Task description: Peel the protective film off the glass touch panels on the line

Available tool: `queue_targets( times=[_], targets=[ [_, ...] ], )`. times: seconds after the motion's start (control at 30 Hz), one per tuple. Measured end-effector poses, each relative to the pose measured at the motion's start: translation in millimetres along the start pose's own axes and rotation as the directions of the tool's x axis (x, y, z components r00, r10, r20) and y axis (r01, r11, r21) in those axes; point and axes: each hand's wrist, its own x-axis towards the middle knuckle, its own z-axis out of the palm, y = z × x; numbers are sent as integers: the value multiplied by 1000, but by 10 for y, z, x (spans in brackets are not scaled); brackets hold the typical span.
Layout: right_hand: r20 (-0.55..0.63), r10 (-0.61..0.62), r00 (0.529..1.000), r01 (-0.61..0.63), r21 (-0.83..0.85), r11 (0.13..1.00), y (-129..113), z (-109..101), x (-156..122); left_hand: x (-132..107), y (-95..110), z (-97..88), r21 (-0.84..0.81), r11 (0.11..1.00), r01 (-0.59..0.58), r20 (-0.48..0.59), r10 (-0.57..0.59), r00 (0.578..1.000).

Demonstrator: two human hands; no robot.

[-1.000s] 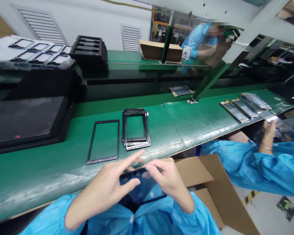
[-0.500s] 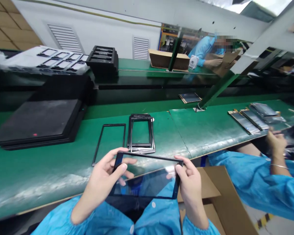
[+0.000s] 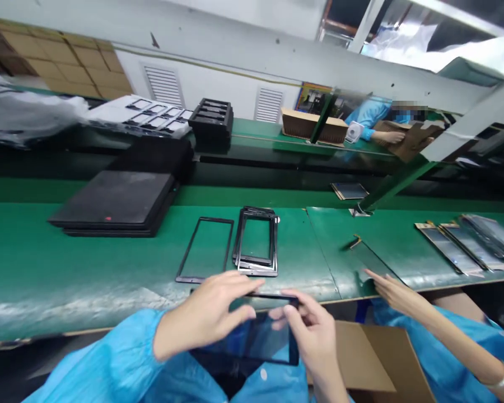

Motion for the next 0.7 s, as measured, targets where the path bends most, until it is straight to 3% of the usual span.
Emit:
queue_targets(
  times=[0.07, 0.1, 0.13, 0.17, 0.2, 0.23, 0.3, 0.33, 0.4, 0.47, 0.53, 0.7],
  targets=[
    [102, 5, 995, -13, 82, 997, 27, 86, 88, -32, -9, -58, -147, 984, 96, -12, -99, 995],
    [99, 1, 995, -14, 122, 992, 54, 87, 148, -55, -61, -145, -228, 960, 164, -68, -183, 981],
    [53, 0, 999, -8, 154, 988, 94, 55, 220, -89, -147, -279, -309, 925, 223, -156, -280, 947],
    [-21, -2, 1000, 5, 172, 985, 150, -8, 306, -138, -265, -462, -387, 884, 264, -272, -383, 883],
    [-121, -1, 993, 22, 175, 984, 223, -91, 401, -204, -405, -687, -461, 844, 275, -381, -468, 797],
    [-208, 8, 978, 27, 161, 987, 310, -183, 500, -285, -560, -942, -505, 820, 269, -500, -532, 683],
    [-275, 31, 961, 6, 132, 991, 507, -345, 677, -475, -881, -1477, -574, 775, 263, -651, -627, 427],
    [-284, 44, 958, -11, 117, 993, 604, -398, 740, -569, -1034, -1721, -583, 768, 265, -687, -640, 344],
    [-297, 45, 954, -25, 72, 997, 768, -439, 803, -730, -1309, -2100, -583, 760, 287, -734, -644, 215],
    [-314, 15, 949, -15, 4, 1000, 870, -411, 798, -840, -1531, -2305, -574, 750, 327, -754, -641, 145],
    [-312, -13, 950, -6, -61, 998, 909, -355, 763, -907, -1702, -2366, -556, 737, 383, -764, -635, 114],
    [-301, -16, 954, -15, -101, 995, 885, -268, 669, -1011, -1916, -2345, -446, 691, 570, -787, -605, 118]
  ],
)
